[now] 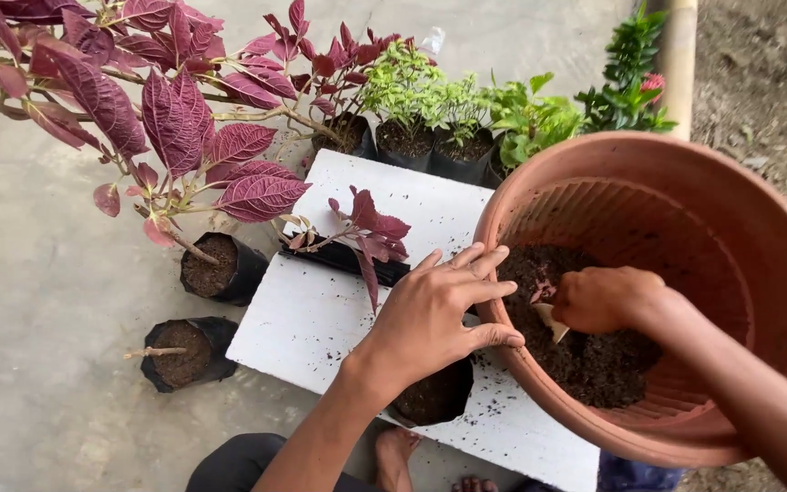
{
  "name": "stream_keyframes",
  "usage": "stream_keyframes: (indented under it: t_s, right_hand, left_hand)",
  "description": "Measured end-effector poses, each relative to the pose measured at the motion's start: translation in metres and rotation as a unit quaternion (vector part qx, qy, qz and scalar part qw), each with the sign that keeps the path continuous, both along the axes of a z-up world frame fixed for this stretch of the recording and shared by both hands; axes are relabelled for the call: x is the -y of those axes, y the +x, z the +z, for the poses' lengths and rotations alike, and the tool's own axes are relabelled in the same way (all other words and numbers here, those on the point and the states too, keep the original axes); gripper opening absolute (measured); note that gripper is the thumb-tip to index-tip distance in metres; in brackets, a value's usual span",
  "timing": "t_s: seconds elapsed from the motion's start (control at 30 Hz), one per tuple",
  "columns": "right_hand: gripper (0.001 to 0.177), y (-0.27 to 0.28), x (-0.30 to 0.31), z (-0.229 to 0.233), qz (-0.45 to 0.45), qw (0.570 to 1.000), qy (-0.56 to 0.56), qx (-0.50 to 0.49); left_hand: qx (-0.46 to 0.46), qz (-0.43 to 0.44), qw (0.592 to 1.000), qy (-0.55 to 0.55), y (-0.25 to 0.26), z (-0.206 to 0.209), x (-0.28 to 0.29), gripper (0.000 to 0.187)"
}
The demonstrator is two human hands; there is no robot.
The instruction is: The person scoops soil from a large terracotta pot using a small plastic scoop and pours it into black plastic nursery bags containing plant cuttings. They then use the scoop to press the soil down around the cuttings to secure them in place.
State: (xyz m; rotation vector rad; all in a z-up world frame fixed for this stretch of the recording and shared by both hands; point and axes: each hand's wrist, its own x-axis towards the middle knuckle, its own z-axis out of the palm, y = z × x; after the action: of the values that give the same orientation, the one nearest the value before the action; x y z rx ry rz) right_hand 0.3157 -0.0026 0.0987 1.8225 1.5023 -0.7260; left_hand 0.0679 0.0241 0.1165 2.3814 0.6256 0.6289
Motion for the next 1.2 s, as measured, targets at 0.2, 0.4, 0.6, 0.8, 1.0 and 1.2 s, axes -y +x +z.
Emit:
stream_keyframes:
  t_s: [0.2,0.4,0.6,0.8,1.0,1.2]
  right_hand:
    - [0.027,0.039,-0.007,-0.046,0.471,0.875,-0.113,0.004]
    - [0.046,0.008,-0.005,-0.014,0.025,0.997,0.063,0.025]
    - [0.055,0.035,-0.019,-0.007,-0.097,0.987,0.082,-0.1]
    - [0.043,0.054,-0.018,0.0,-0.154,0.965,0.149,-0.152]
    - [0.05,0.066,-0.013,0.024,-0.192,0.95,0.181,-0.165]
    - [0.053,0.081,-0.017,0.016,-0.183,0.952,0.219,-0.106]
  left_hand:
    - [-0.004,-0.007,1.0,-0.009,0.0,-0.004,-0.002,0.05]
    - [-0.012,-0.004,1.0,0.007,-0.002,-0.001,-0.002,0.05]
    - [-0.025,0.003,1.0,0.006,-0.003,-0.002,-0.003,0.05]
    - [-0.034,0.002,0.999,-0.009,-0.003,0.002,-0.003,0.05]
    - [-0.042,0.008,0.999,-0.024,-0.001,0.003,-0.004,0.053]
    - [-0.054,0.015,0.998,-0.042,-0.002,0.012,-0.003,0.048]
